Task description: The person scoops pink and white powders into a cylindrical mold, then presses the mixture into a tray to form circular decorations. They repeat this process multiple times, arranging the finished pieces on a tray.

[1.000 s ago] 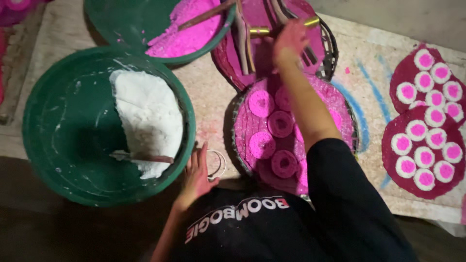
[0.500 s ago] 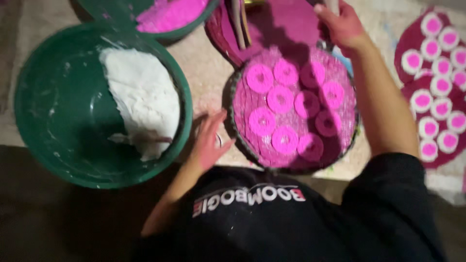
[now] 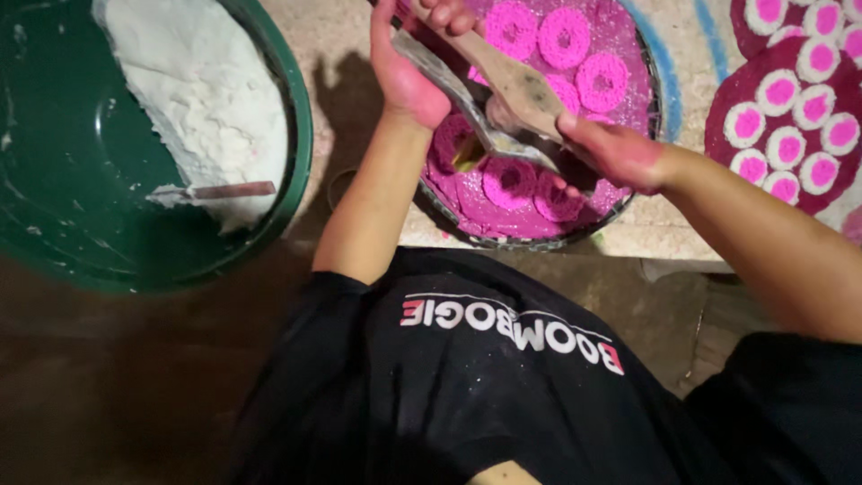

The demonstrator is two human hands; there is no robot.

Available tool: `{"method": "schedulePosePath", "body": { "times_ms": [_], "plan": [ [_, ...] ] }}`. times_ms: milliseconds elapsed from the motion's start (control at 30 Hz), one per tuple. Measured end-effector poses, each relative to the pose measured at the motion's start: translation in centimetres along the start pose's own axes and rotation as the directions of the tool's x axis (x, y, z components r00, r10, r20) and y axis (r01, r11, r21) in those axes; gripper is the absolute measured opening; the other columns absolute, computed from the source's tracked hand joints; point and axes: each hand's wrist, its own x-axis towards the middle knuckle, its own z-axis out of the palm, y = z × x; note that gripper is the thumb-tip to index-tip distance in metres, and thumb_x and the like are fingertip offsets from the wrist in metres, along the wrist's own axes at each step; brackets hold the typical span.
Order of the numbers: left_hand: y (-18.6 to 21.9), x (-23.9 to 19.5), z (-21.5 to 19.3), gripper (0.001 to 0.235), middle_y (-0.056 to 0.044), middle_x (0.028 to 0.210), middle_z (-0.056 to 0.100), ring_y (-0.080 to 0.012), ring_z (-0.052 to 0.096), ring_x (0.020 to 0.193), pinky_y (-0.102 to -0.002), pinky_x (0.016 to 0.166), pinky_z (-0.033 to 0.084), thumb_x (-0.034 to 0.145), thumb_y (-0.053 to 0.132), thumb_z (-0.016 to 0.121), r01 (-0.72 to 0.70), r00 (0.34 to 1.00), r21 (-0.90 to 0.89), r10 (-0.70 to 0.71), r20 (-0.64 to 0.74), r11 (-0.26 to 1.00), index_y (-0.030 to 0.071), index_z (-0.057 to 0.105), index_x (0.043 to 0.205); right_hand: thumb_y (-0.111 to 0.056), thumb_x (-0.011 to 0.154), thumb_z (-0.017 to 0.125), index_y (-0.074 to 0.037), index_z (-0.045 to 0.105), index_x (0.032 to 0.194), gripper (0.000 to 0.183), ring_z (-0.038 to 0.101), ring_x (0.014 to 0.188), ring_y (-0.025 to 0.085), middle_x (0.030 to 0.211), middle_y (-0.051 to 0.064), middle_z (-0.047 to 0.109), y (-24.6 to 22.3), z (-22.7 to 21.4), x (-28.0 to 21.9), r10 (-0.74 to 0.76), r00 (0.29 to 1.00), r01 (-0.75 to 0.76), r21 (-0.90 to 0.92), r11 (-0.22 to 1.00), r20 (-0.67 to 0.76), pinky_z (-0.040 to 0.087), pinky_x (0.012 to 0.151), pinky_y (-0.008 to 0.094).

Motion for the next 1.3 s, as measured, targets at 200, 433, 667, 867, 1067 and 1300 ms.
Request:
{"method": "schedulePosePath", "body": {
  "times_ms": [200, 433, 667, 867, 1067, 1300],
  "plan": [
    [0.1, 0.4, -1.8, 0.029, 0.002, 0.078, 0.049, -0.0171, 0.051, 0.078, -0.039, 0.086, 0.045, 0.096, 0.043, 0.049, -0.048, 0.993, 0.017, 0.046, 0.104, 0.999, 0.016, 0.05, 0.084, -0.066, 0.102, 0.033, 0.003, 0.065, 0.123, 0.079, 0.068, 0.081, 0.024, 0.089, 0.015, 0.071, -0.9, 2.7, 0.2, -0.044, 0.962, -0.019, -0.225, 0.974, -0.27, 0.054, 0.078, 0.04],
    [0.8, -0.4, -2.6, 0.032, 0.003, 0.071, 0.047, -0.0159, 0.049, 0.071, -0.037, 0.079, 0.044, 0.095, 0.045, 0.05, -0.049, 0.998, 0.059, 0.046, 0.047, 0.997, 0.016, 0.048, 0.081, -0.06, 0.104, 0.034, 0.002, 0.067, 0.122, 0.073, 0.062, 0.071, 0.025, 0.076, 0.017, 0.065, -3.3, 4.3, -0.7, -0.148, 0.963, 0.094, -0.233, 0.968, -0.225, 0.052, 0.069, 0.043],
    [0.7, -0.1, -0.7, 0.034, 0.002, 0.071, 0.048, -0.0166, 0.049, 0.072, -0.039, 0.078, 0.045, 0.097, 0.044, 0.051, -0.134, 0.986, 0.146, 0.117, 0.123, 0.98, 0.015, 0.049, 0.08, -0.059, 0.107, 0.033, -0.001, 0.065, 0.112, 0.066, 0.058, 0.067, 0.018, 0.07, 0.007, 0.058, -1.4, 3.7, 1.2, -0.212, 0.939, 0.131, -0.287, 0.949, -0.271, 0.048, 0.066, 0.039],
    [-1.0, -2.6, 0.5, 0.028, -0.003, 0.076, 0.053, -0.0201, 0.053, 0.079, -0.043, 0.088, 0.046, 0.09, 0.039, 0.052, -0.045, 0.998, 0.21, 0.055, -0.044, 0.977, 0.012, 0.052, 0.083, -0.061, 0.111, 0.031, 0.002, 0.062, 0.097, 0.072, 0.046, 0.066, 0.018, 0.07, 0.006, 0.05, 4.3, 3.3, -1.2, -0.085, 0.981, 0.073, -0.074, 0.995, -0.174, 0.04, 0.06, 0.039],
    [-6.9, -2.9, -1.7, 0.025, 0.004, 0.076, 0.043, -0.0139, 0.046, 0.074, -0.037, 0.086, 0.044, 0.095, 0.039, 0.05, 0.099, 0.995, -0.047, -0.099, -0.015, 0.994, 0.016, 0.048, 0.086, -0.056, 0.104, 0.036, 0.0, 0.066, 0.1, 0.063, 0.061, 0.063, 0.019, 0.07, 0.006, 0.064, 5.0, 3.3, -6.4, 0.045, 0.963, -0.047, 0.0, 0.999, -0.266, 0.05, 0.059, 0.035],
    [-7.2, -2.1, -3.0, 0.035, 0.004, 0.067, 0.036, -0.0141, 0.042, 0.065, -0.037, 0.077, 0.042, 0.095, 0.047, 0.05, 0.115, 0.993, 0.018, -0.115, -0.003, 0.993, 0.017, 0.044, 0.078, -0.046, 0.109, 0.037, 0.001, 0.063, 0.102, 0.054, 0.057, 0.063, 0.02, 0.07, 0.01, 0.058, 2.5, 6.0, -6.5, -0.161, 0.92, 0.132, -0.105, 0.986, -0.358, 0.047, 0.059, 0.037]
  ]
}}
